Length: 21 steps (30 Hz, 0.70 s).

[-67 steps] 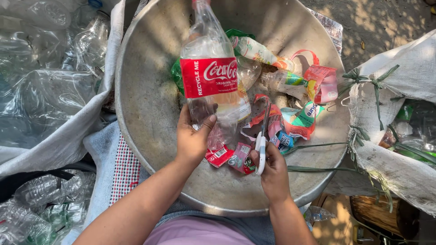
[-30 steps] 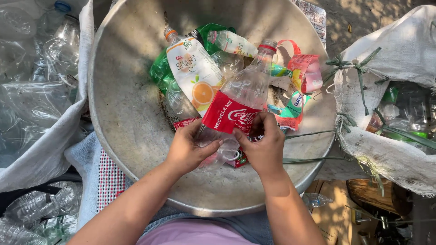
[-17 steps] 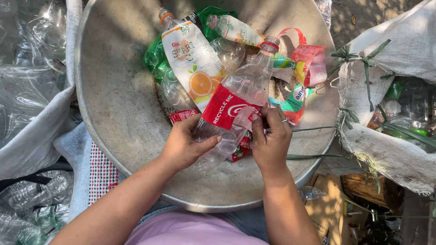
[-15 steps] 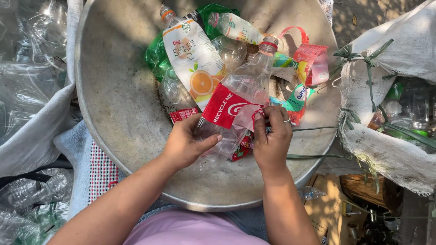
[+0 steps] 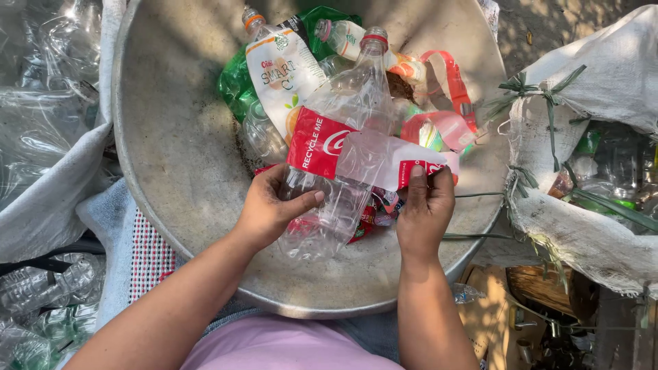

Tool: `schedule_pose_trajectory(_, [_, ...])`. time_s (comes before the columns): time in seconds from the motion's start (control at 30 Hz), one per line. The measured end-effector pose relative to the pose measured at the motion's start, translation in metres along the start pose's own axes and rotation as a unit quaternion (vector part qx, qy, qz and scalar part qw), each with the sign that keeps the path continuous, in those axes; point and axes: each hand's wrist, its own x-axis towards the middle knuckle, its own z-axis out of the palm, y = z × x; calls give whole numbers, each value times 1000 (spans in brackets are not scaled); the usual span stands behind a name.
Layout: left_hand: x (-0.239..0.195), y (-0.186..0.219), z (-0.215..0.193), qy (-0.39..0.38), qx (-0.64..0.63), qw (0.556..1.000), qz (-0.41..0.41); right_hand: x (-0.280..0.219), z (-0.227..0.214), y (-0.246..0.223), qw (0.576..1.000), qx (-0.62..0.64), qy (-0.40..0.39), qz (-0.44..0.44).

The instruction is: Removing labels from plastic bottles using scissors and sorting them into containers for recycling

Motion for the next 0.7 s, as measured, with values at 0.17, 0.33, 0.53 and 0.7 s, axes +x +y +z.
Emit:
schedule_pose_trajectory(0.17, [5, -14, -10, -33, -55, 998, 19, 7, 7, -13, 980, 157, -27, 117])
schedule_pose_trajectory(0.33, [10, -19, -12, -107, -94, 989, 24, 5, -7, 6, 868, 388, -188, 245])
schedule_pose_trajectory(0.53, [13, -38, -13, -174, -154, 973, -1, -1, -10, 40, 787, 516, -226, 251])
schedule_pose_trajectory(0.7, [17, -34, -10, -115, -47, 992, -14, 2, 3, 9, 863, 401, -186, 244])
